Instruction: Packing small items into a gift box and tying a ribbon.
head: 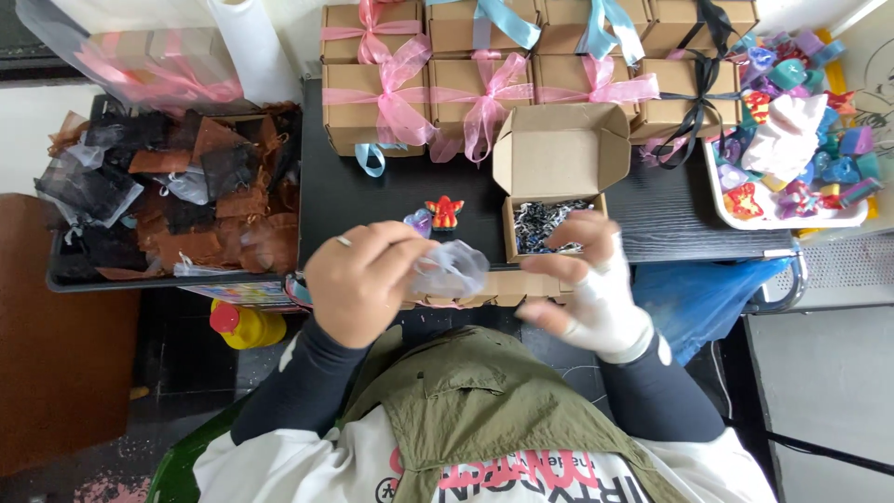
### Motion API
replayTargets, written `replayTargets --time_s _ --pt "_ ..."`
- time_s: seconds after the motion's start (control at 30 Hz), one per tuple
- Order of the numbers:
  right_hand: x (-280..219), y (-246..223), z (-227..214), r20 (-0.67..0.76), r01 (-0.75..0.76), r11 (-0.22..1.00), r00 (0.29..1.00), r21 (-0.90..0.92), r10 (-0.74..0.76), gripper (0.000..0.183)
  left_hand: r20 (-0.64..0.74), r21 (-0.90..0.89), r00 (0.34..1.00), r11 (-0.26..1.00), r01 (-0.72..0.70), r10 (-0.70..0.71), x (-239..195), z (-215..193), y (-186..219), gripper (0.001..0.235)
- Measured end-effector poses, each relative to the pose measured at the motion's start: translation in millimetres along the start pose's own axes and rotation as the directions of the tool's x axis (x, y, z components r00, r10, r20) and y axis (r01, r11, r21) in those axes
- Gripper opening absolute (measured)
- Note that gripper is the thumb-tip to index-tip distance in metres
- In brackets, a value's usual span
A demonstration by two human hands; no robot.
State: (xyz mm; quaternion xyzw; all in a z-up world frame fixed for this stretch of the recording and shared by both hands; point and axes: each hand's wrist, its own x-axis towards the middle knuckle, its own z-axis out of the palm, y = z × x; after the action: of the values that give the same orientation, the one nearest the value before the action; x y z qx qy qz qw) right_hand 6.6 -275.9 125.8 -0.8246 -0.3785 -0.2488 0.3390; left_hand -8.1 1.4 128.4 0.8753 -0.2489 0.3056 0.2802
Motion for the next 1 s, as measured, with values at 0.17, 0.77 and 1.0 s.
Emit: replayTargets --time_s 0.17,0.77,1.0 --pt "7.1 -6.4 4.1 0.089 0.058 0.998 0.994 0.025 -0.060 0.044 0.034 -0.079 0.999 0.997 -0.016 0.019 3.9 16.3 24.2 0.022" --pt "-22.5 29.6 -20.3 0.201 -0.198 0.896 0.971 0.397 0.125 0.014 0.054 -0.704 0.913 0.633 0.322 -0.404 -20.9 58.8 52.8 0.014" --pt "-14.1 33.4 -31.6 0.351 -0.334 0.731 0.926 0.596 0.137 0.027 0.318 -0.782 0.793 0.328 0.529 -0.520 -25.7 64.9 30.0 0.049"
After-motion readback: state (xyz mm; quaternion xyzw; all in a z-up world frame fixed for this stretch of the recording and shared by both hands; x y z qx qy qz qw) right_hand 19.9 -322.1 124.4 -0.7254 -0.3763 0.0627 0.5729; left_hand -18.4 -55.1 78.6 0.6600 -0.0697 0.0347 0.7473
